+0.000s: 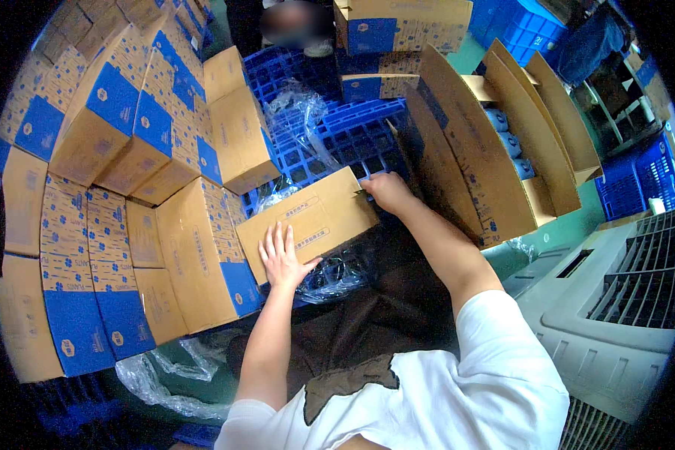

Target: The person uses a utility knife to cut open tape on cardboard boxes, unfolds the flaps, and handles the bottled contents while working on a blue plastic pallet.

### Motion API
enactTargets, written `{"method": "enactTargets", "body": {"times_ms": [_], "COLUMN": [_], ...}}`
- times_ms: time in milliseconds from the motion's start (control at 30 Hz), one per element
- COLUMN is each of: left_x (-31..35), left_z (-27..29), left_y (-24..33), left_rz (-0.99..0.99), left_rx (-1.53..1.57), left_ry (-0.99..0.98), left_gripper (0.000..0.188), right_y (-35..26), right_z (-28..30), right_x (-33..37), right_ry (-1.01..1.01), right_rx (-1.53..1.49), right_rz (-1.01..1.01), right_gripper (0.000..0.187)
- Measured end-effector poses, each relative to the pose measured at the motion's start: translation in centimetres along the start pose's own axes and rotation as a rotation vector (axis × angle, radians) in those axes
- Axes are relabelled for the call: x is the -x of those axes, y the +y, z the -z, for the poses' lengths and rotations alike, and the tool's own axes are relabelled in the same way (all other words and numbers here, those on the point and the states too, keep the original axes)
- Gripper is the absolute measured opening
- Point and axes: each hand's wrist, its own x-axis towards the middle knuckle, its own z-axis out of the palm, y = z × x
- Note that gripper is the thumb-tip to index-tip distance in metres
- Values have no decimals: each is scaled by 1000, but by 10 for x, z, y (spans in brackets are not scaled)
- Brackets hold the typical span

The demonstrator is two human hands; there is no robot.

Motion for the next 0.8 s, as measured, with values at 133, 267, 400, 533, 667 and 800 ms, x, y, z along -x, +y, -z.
{"method": "enactTargets", "body": {"times_ms": [133,267,400,533,667,800], "left_x": [-1,1,1,0,-1,-1], "left_z": [1,1,2,6,7,6], "left_y": [-1,-3,-3,-2,0,-1], "left_rz": [2,-3,-8,4,7,28], "left_rx": [-8,-2,6,13,12,27], "left_ry": [-21,-10,5,-16,-22,-45], "left_gripper": [103,102,102,102,102,103], "right_y": [2,-3,-8,-9,-9,-13], "right_z": [0,8,10,15,17,16], "right_x": [-4,-9,-10,-12,-14,-21], "right_ry": [15,-83,-82,-74,-121,-169], "right_rx": [196,274,392,488,548,578], "right_rz": [148,193,291,417,486,488], "right_gripper": [15,19,16,13,12,12]}}
